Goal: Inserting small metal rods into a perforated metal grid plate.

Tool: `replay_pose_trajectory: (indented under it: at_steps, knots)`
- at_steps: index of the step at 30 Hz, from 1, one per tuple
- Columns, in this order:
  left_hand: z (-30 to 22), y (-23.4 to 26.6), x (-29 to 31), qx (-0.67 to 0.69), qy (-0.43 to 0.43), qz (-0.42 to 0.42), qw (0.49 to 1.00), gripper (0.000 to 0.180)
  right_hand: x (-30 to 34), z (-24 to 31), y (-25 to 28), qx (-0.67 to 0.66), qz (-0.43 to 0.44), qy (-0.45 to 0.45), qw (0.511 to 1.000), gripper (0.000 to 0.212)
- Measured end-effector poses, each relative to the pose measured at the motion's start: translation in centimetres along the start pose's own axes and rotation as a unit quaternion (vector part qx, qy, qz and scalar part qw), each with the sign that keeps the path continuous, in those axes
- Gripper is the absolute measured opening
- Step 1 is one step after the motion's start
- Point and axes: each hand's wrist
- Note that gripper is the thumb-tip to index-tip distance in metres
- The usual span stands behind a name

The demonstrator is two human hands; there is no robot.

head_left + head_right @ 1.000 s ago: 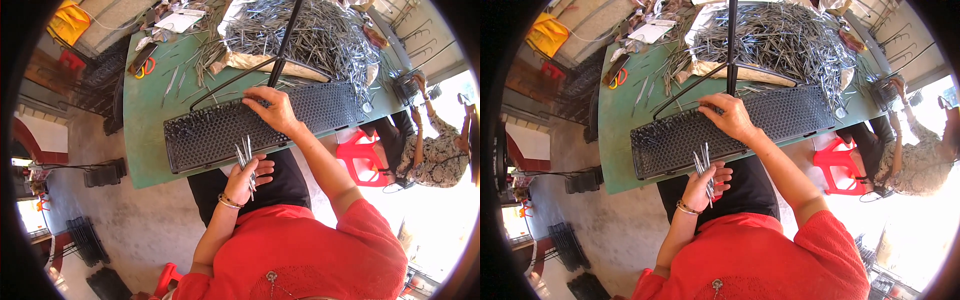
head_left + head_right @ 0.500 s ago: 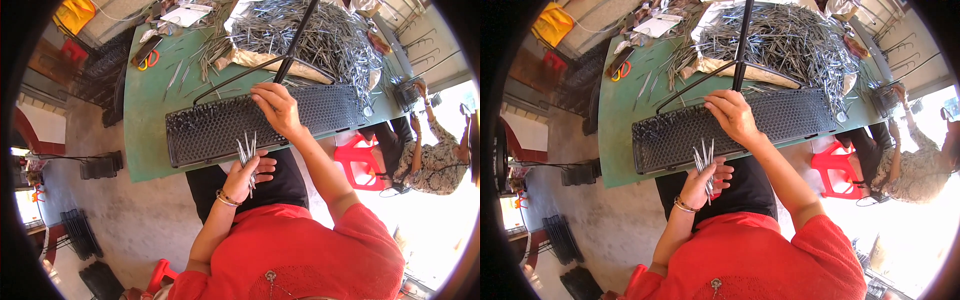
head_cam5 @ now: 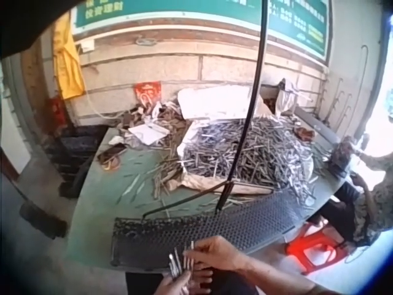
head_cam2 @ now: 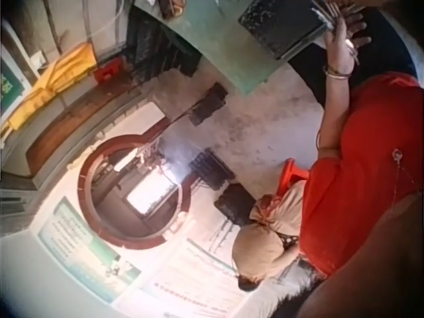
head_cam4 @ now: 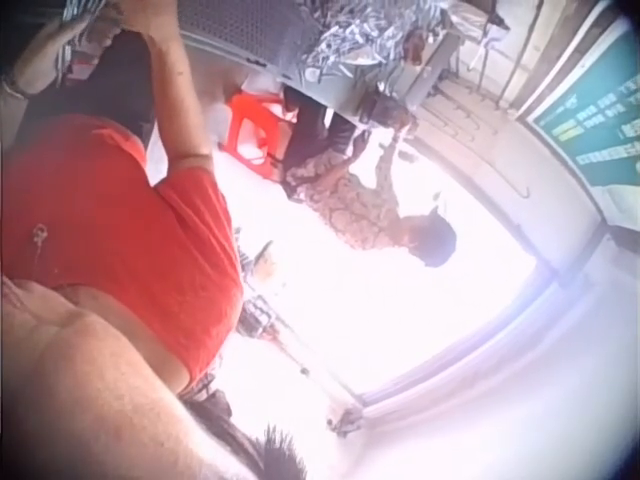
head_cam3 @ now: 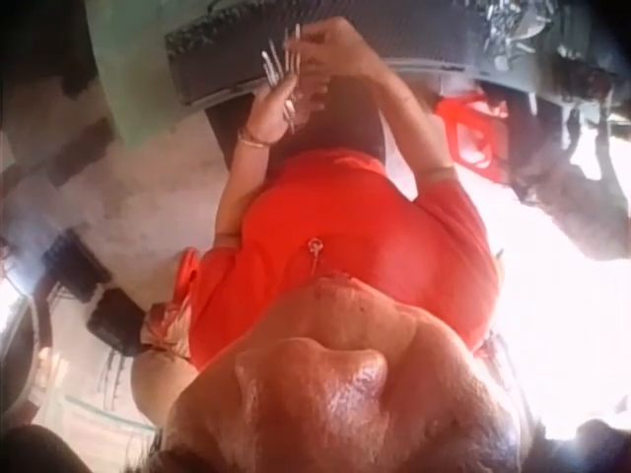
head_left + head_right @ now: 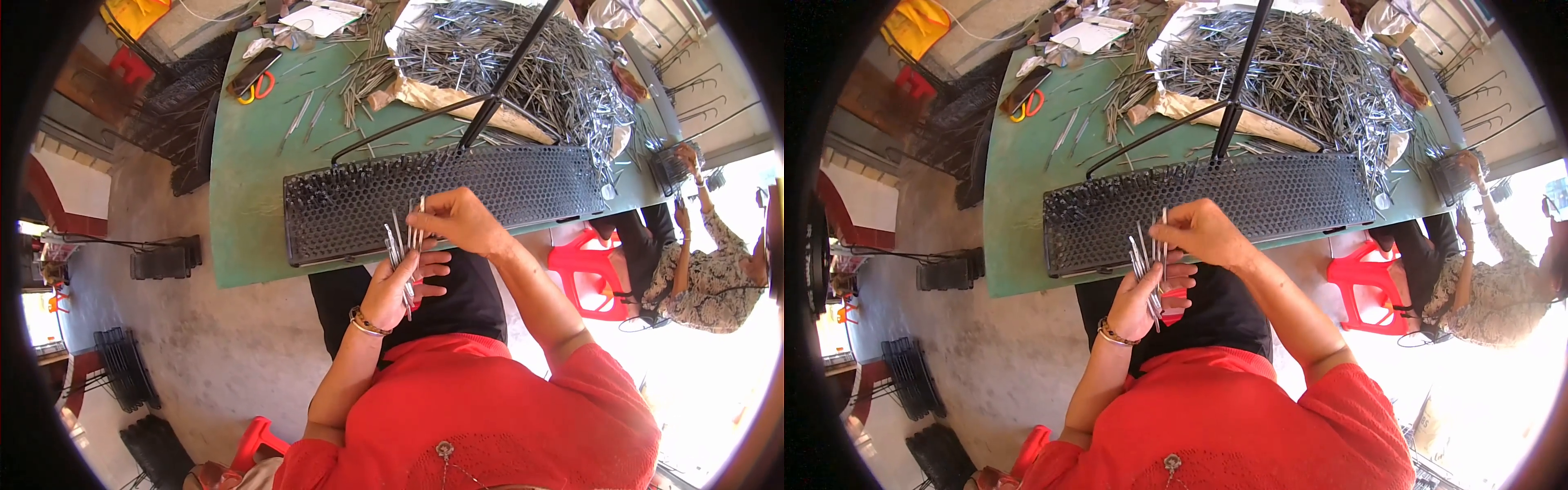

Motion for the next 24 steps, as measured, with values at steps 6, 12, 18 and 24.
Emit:
replay_pose_trajectory:
  at_steps: [6, 12, 18, 24]
  knots:
    - [0.0, 1.3, 0.3, 0.01, 0.016, -0.029, 0.999, 0.039, -1.8, 1.8, 0.7, -0.036, -0.104, 0.089, 0.99, 0.019]
    - [0.3, 1.0, 0.4, 0.002, 0.047, -0.043, 0.998, 0.037, -4.8, 2.4, -0.3, 0.107, -0.222, 0.226, 0.942, 0.018]
    - [0.4, 1.0, 0.6, 0.009, 0.044, -0.045, 0.998, 0.035, -5.7, 2.4, -1.0, 0.152, -0.222, 0.268, 0.925, 0.016]
    - [0.4, 1.2, 0.6, 0.015, 0.046, -0.04, 0.998, 0.035, -5.8, 1.6, -1.1, 0.212, -0.203, 0.287, 0.912, 0.015]
Point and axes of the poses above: each hand's wrist, its own x-axis away from the middle knuckle, its own y-axis out of the back of the hand, z = x × y, and after that the axes turned 3 degrees about y, right-handed
